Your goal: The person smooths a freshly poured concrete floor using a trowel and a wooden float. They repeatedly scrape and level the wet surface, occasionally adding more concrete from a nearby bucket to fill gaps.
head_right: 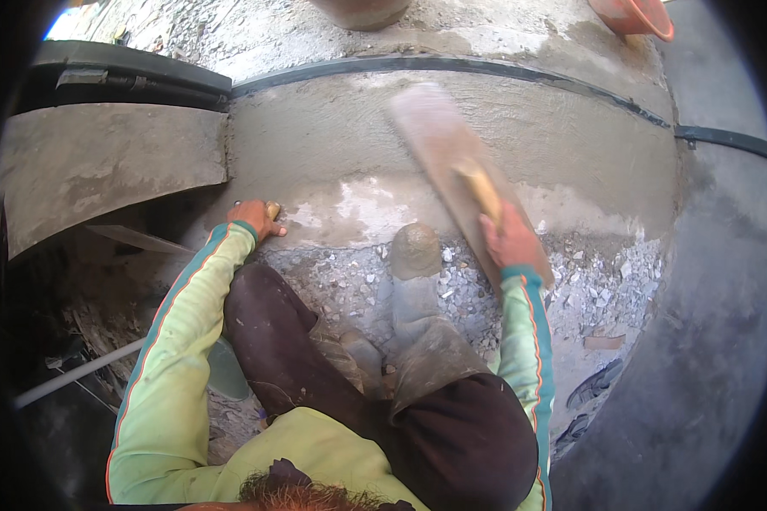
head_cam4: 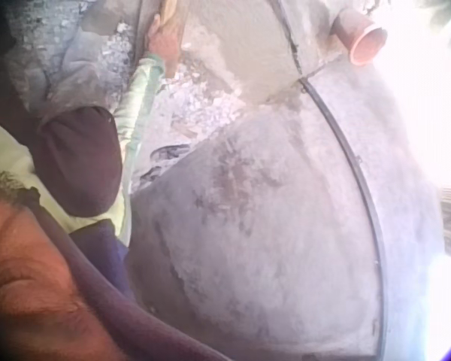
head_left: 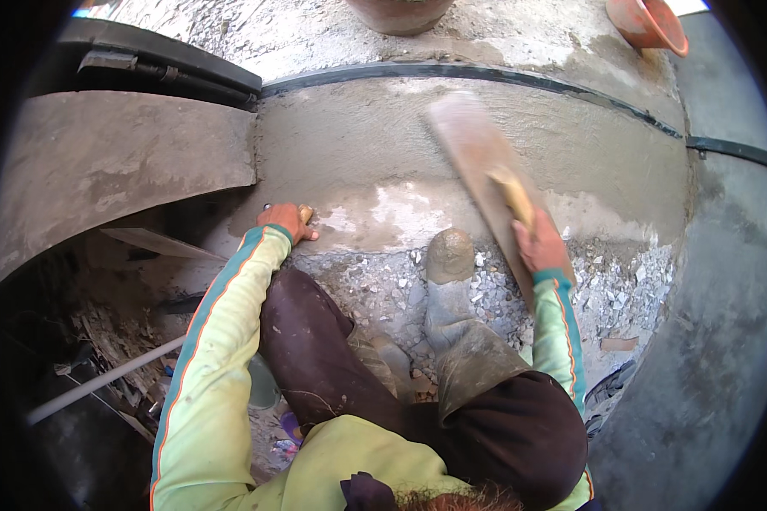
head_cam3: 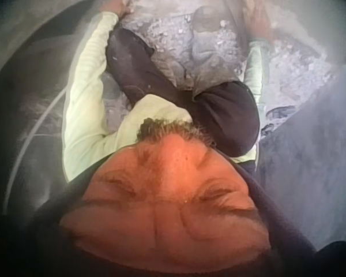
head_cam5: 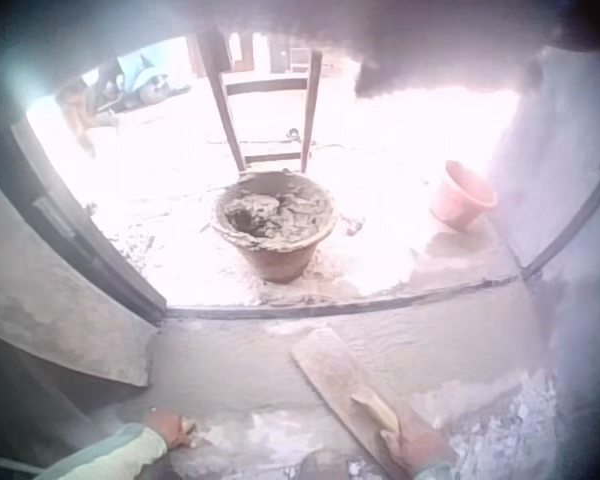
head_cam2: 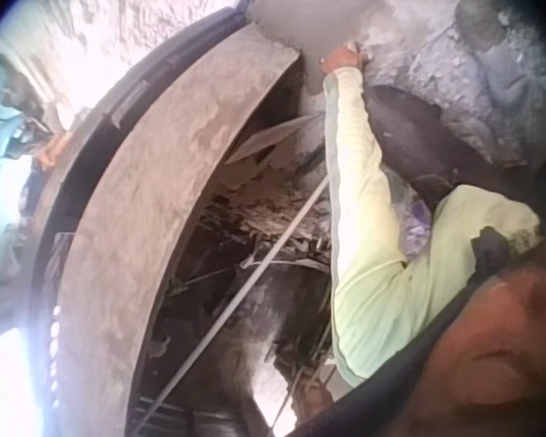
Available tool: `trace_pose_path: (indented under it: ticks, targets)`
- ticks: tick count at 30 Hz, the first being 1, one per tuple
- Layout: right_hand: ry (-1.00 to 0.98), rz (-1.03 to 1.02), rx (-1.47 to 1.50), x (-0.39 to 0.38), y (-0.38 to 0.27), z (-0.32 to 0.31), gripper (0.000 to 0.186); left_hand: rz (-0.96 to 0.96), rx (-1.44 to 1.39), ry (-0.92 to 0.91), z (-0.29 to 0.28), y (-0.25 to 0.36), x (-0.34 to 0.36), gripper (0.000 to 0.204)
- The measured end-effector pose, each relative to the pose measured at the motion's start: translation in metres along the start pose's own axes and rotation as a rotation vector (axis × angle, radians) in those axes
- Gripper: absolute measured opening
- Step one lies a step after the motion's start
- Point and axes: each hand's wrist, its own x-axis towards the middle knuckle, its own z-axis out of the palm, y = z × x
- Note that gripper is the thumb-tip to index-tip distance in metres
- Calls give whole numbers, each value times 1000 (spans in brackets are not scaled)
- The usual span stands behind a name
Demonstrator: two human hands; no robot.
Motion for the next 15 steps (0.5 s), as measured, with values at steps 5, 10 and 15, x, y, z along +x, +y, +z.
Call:
trace_pose_path:
  ticks: [5,10,15]
  targets:
    - [-177,-170,-155,54,-74,31,55,-25,-55,10,10,-10,0,66]
    - [24,53,-32,31,-3,1,50,-27,-7,5,10,-3,3,67]
    - [63,266,-80,-21,49,-26,48,-29,4,-2,4,-2,-2,66]
